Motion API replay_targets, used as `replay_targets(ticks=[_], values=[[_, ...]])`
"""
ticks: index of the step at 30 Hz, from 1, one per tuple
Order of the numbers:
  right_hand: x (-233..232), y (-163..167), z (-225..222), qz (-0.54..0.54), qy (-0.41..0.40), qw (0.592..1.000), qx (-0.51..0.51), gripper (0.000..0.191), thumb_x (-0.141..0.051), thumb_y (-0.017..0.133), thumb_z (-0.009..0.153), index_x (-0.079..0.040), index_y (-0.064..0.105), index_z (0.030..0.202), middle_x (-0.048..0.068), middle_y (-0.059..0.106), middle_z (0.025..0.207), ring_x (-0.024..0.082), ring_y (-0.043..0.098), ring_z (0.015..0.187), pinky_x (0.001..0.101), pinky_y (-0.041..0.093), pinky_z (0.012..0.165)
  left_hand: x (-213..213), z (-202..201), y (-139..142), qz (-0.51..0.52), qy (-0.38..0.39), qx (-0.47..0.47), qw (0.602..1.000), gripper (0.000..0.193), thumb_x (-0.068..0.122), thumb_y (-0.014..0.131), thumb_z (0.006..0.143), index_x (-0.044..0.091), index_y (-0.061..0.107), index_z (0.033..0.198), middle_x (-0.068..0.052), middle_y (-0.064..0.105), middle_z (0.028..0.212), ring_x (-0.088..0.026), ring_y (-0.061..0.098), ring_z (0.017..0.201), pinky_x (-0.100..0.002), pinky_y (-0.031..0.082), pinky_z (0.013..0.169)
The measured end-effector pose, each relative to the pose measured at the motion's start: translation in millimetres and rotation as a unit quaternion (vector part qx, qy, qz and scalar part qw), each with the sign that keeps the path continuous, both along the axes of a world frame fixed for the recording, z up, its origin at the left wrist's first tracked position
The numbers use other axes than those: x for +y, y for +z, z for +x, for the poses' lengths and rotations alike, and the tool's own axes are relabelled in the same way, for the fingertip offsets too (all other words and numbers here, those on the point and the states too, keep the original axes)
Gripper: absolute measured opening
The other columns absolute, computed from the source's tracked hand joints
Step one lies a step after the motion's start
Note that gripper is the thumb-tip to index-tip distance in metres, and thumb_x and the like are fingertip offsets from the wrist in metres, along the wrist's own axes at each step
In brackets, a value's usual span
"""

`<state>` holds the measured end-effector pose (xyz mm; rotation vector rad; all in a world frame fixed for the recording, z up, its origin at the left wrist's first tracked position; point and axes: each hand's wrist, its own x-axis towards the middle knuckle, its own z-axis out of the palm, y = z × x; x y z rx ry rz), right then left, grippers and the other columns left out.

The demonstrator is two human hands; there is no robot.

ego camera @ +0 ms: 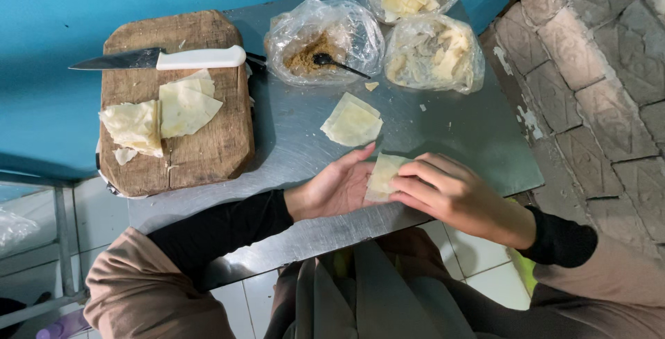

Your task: The person smooths a thin round pastry sheet on a wooden cutting board, then cuts it in half with a knife and cuts the halves into smaller rectangular pieces. The person stacks the cut pieces on the metal table and folds and arranges them into a pile.

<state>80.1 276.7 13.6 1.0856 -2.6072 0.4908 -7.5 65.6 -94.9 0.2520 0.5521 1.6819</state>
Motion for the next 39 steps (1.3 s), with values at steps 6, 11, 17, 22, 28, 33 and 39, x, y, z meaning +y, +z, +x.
replay_targets(ticks=[6, 11, 17, 22, 28, 33, 39], values=[[6, -12, -5, -0.065, -0.021, 0.996, -0.051, 0.020, -0.006, 0.078, 0.084, -0.002, 0.073, 0.102, 0.007, 0.068, 0.100, 0.020, 0.069, 0.088, 0.0314, 0.057, 0.075, -3, 3, -2, 0.037, 0.012, 0.059, 0.998, 0.064, 0.042, 0.048, 0.109, -0.002, 0.039, 0.155, -0.013, 0.049, 0.155, -0.022, 0.051, 0.141, -0.042, 0.035, 0.126], [23, -25, -8, -0.176, -0.088, 0.951, -0.238, 0.014, -0.007, 0.071, 0.092, 0.001, 0.071, 0.104, 0.002, 0.071, 0.099, 0.010, 0.069, 0.082, 0.0243, 0.056, 0.072, -3, 6, 1, 0.022, -0.002, 0.164, 0.986, 0.055, 0.019, 0.060, 0.107, -0.003, 0.043, 0.154, -0.014, 0.054, 0.150, -0.020, 0.053, 0.139, -0.040, 0.041, 0.122], [47, -53, -28, -0.311, -0.168, 0.827, -0.438, 0.016, -0.013, 0.062, 0.102, -0.001, 0.070, 0.109, -0.002, 0.064, 0.091, 0.005, 0.056, 0.085, 0.0215, 0.048, 0.073, -2, 9, -2, 0.008, -0.019, 0.120, 0.993, 0.052, 0.022, 0.055, 0.107, 0.002, 0.044, 0.152, -0.007, 0.056, 0.148, -0.015, 0.054, 0.136, -0.033, 0.043, 0.119], [55, -61, -58, -0.364, -0.162, 0.810, -0.429, 0.018, -0.017, 0.061, 0.104, -0.001, 0.067, 0.109, 0.000, 0.063, 0.091, 0.006, 0.058, 0.080, 0.0218, 0.047, 0.072, -3, 10, -9, -0.031, -0.073, 0.275, 0.958, 0.040, 0.025, 0.056, 0.113, -0.005, 0.057, 0.140, -0.005, 0.062, 0.123, -0.011, 0.057, 0.113, -0.028, 0.049, 0.097], [28, -53, -120, -0.356, -0.127, 0.860, -0.342, 0.015, -0.014, 0.061, 0.107, -0.002, 0.065, 0.115, 0.000, 0.067, 0.094, 0.005, 0.061, 0.081, 0.0224, 0.050, 0.069, -11, 7, -1, -0.013, -0.109, 0.338, 0.935, 0.043, 0.030, 0.057, 0.109, 0.003, 0.059, 0.142, 0.006, 0.063, 0.116, -0.001, 0.054, 0.103, -0.020, 0.049, 0.088], [1, -47, -122, -0.150, -0.111, 0.980, -0.069, 0.019, -0.002, 0.067, 0.099, -0.001, 0.068, 0.118, 0.013, 0.074, 0.103, 0.018, 0.072, 0.089, 0.0286, 0.055, 0.076, -10, 4, -6, -0.008, -0.117, 0.296, 0.948, 0.045, 0.030, 0.057, 0.109, 0.006, 0.057, 0.146, 0.007, 0.061, 0.115, 0.000, 0.053, 0.100, -0.019, 0.047, 0.084], [-23, -56, -96, 0.078, 0.057, 0.976, 0.195, 0.034, -0.004, 0.068, 0.087, 0.004, 0.068, 0.120, 0.014, 0.073, 0.110, 0.027, 0.071, 0.101, 0.0364, 0.057, 0.085, -9, 2, -31, 0.012, -0.110, 0.294, 0.949, 0.033, 0.027, 0.059, 0.116, 0.000, 0.063, 0.136, 0.004, 0.053, 0.104, -0.004, 0.048, 0.094, -0.022, 0.043, 0.078]])
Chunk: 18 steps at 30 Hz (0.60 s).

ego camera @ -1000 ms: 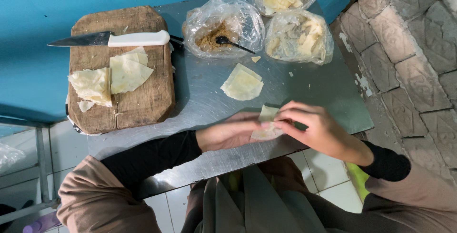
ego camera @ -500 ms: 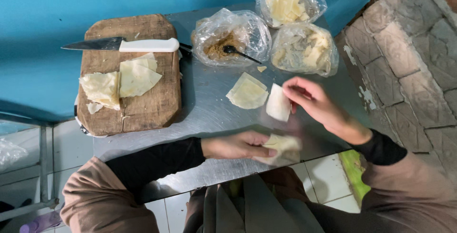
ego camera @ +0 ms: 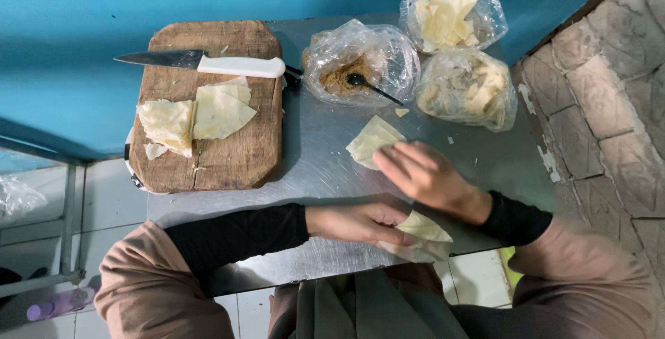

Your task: The person smooths a thin round pastry sheet on a wooden cutting board, then cuts it in half with a knife and cuts the halves into smaller rectangular pieces. The person stacks the cut pieces on the metal table and folds and arranges them into a pile.

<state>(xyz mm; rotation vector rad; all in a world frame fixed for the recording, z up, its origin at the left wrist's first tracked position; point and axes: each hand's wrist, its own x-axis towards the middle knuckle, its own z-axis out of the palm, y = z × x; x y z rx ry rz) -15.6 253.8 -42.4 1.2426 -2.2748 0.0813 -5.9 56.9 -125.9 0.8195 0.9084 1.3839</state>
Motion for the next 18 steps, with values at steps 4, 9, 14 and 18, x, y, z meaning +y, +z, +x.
replay_targets(ticks=[4, 9, 14, 18], values=[[-4, -4, 8, 0.091, -0.008, 0.993, 0.081, 0.032, -0.011, 0.065, 0.088, 0.003, 0.069, 0.117, 0.012, 0.073, 0.105, 0.023, 0.071, 0.095, 0.0328, 0.057, 0.080, 2, -1, -3, 0.002, 0.001, -0.035, 0.999, 0.033, 0.025, 0.060, 0.112, 0.001, 0.062, 0.135, 0.004, 0.059, 0.110, -0.003, 0.052, 0.099, -0.021, 0.046, 0.084], [-5, -5, 13, 0.105, -0.021, 0.987, 0.119, 0.029, -0.012, 0.063, 0.092, 0.003, 0.069, 0.116, 0.012, 0.074, 0.106, 0.021, 0.070, 0.094, 0.0294, 0.056, 0.078, 2, -2, 3, 0.010, -0.002, -0.074, 0.997, 0.035, 0.022, 0.060, 0.108, 0.003, 0.061, 0.137, 0.006, 0.063, 0.116, -0.002, 0.056, 0.106, -0.020, 0.049, 0.092], [-5, -5, 16, 0.123, -0.056, 0.982, 0.131, 0.029, -0.012, 0.064, 0.090, 0.004, 0.070, 0.113, 0.012, 0.074, 0.103, 0.019, 0.069, 0.089, 0.0270, 0.056, 0.077, 3, -3, 2, -0.011, -0.007, -0.070, 0.997, 0.033, 0.022, 0.060, 0.111, 0.001, 0.062, 0.136, 0.005, 0.061, 0.111, -0.002, 0.055, 0.101, -0.021, 0.048, 0.086], [-5, -6, 18, 0.128, -0.063, 0.982, 0.127, 0.027, -0.012, 0.065, 0.092, 0.005, 0.070, 0.113, 0.011, 0.073, 0.101, 0.016, 0.067, 0.085, 0.0249, 0.055, 0.074, 4, -3, -1, -0.003, -0.003, -0.042, 0.999, 0.034, 0.024, 0.060, 0.110, 0.003, 0.063, 0.136, 0.006, 0.060, 0.106, -0.002, 0.054, 0.097, -0.021, 0.047, 0.081]])
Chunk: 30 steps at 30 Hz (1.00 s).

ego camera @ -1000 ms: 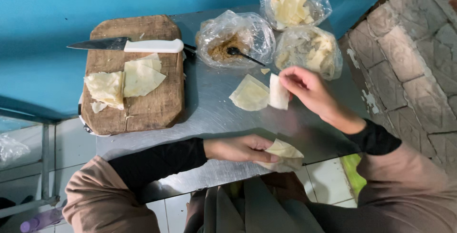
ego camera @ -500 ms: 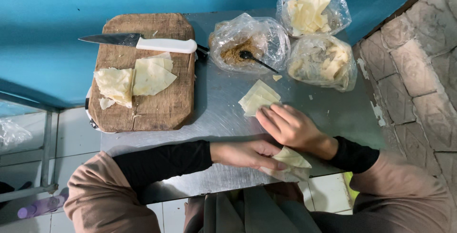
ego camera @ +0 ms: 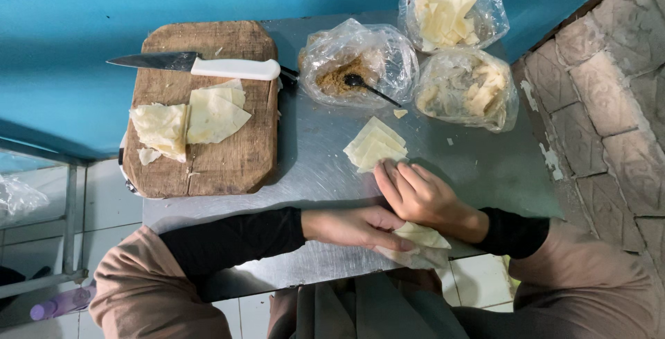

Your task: The person smooths a thin round pastry sheet on a wooden cutting board, then cuts it in half with a knife and cuts the halves into smaller rectangular pieces. The person stacks the cut pieces on the metal table and folds and arranges them into a pile.

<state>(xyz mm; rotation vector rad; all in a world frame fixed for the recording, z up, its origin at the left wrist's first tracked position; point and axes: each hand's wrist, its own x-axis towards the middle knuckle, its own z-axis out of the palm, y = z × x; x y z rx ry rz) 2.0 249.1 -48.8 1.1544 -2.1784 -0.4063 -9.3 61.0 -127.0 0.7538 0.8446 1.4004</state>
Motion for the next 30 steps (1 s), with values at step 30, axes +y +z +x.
replay_targets(ticks=[30], values=[[38, 41, 84, -0.282, 0.012, 0.908, -0.310, 0.031, -0.015, 0.083, 0.080, -0.004, 0.075, 0.108, 0.006, 0.071, 0.107, 0.023, 0.068, 0.095, 0.0339, 0.058, 0.079, 1, 8, 37, 0.002, 0.050, -0.166, 0.985, 0.090, 0.066, 0.026, 0.108, -0.011, 0.044, 0.151, -0.020, 0.054, 0.151, -0.025, 0.050, 0.142, -0.043, 0.035, 0.127]])
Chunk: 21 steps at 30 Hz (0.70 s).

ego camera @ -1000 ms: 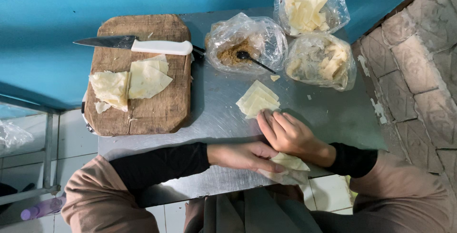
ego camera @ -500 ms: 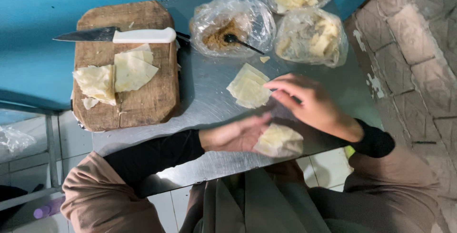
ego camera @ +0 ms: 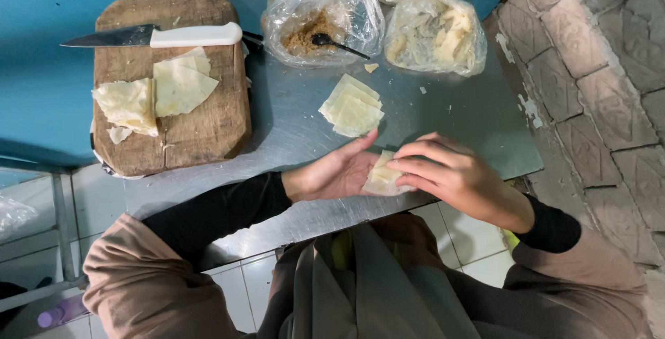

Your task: The person smooths a thin round pastry sheet on a wooden cutting board, then cuts it in half with a knife and cuts the halves into smaller rectangular pieces. The person stacks the cut pieces on the metal table and folds and arranges them into a pile.

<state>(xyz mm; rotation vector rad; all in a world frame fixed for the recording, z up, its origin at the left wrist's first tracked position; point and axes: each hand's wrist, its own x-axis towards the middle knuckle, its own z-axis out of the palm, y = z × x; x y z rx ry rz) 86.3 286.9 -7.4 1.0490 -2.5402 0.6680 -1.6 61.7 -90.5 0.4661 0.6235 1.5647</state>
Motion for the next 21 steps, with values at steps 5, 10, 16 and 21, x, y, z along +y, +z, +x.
replay_targets(ticks=[5, 10, 16, 21], values=[[5, -17, -2, -0.023, -0.036, 0.998, -0.040, 0.026, -0.010, 0.081, 0.085, -0.009, 0.075, 0.110, 0.003, 0.072, 0.110, 0.018, 0.072, 0.096, 0.0281, 0.062, 0.079, -5, 6, 13, -0.014, 0.022, 0.051, 0.998, 0.068, 0.048, 0.048, 0.106, -0.004, 0.043, 0.150, -0.015, 0.052, 0.152, -0.020, 0.052, 0.140, -0.043, 0.037, 0.125], [13, -10, -12, -0.029, 0.011, 0.994, -0.109, 0.030, -0.012, 0.079, 0.083, -0.007, 0.076, 0.113, 0.004, 0.072, 0.112, 0.018, 0.073, 0.090, 0.0283, 0.062, 0.075, -3, 4, 16, -0.003, 0.011, 0.141, 0.990, 0.056, 0.019, 0.065, 0.102, -0.003, 0.047, 0.150, -0.014, 0.055, 0.147, -0.018, 0.054, 0.137, -0.037, 0.041, 0.122], [7, -1, -12, -0.005, 0.019, 0.998, -0.062, 0.023, -0.009, 0.077, 0.087, -0.009, 0.073, 0.109, 0.003, 0.071, 0.111, 0.020, 0.072, 0.094, 0.0314, 0.060, 0.081, 2, 4, 12, 0.006, 0.015, 0.118, 0.993, 0.048, 0.006, 0.063, 0.102, -0.004, 0.049, 0.147, -0.013, 0.058, 0.146, -0.017, 0.052, 0.140, -0.032, 0.040, 0.123], [7, -2, -17, -0.058, -0.007, 0.984, -0.167, 0.020, -0.008, 0.077, 0.088, -0.008, 0.072, 0.107, 0.003, 0.072, 0.111, 0.018, 0.071, 0.096, 0.0303, 0.058, 0.079, -1, 4, 15, 0.001, 0.016, 0.093, 0.996, 0.046, 0.007, 0.062, 0.103, -0.003, 0.049, 0.146, -0.012, 0.059, 0.146, -0.017, 0.052, 0.141, -0.032, 0.040, 0.123]])
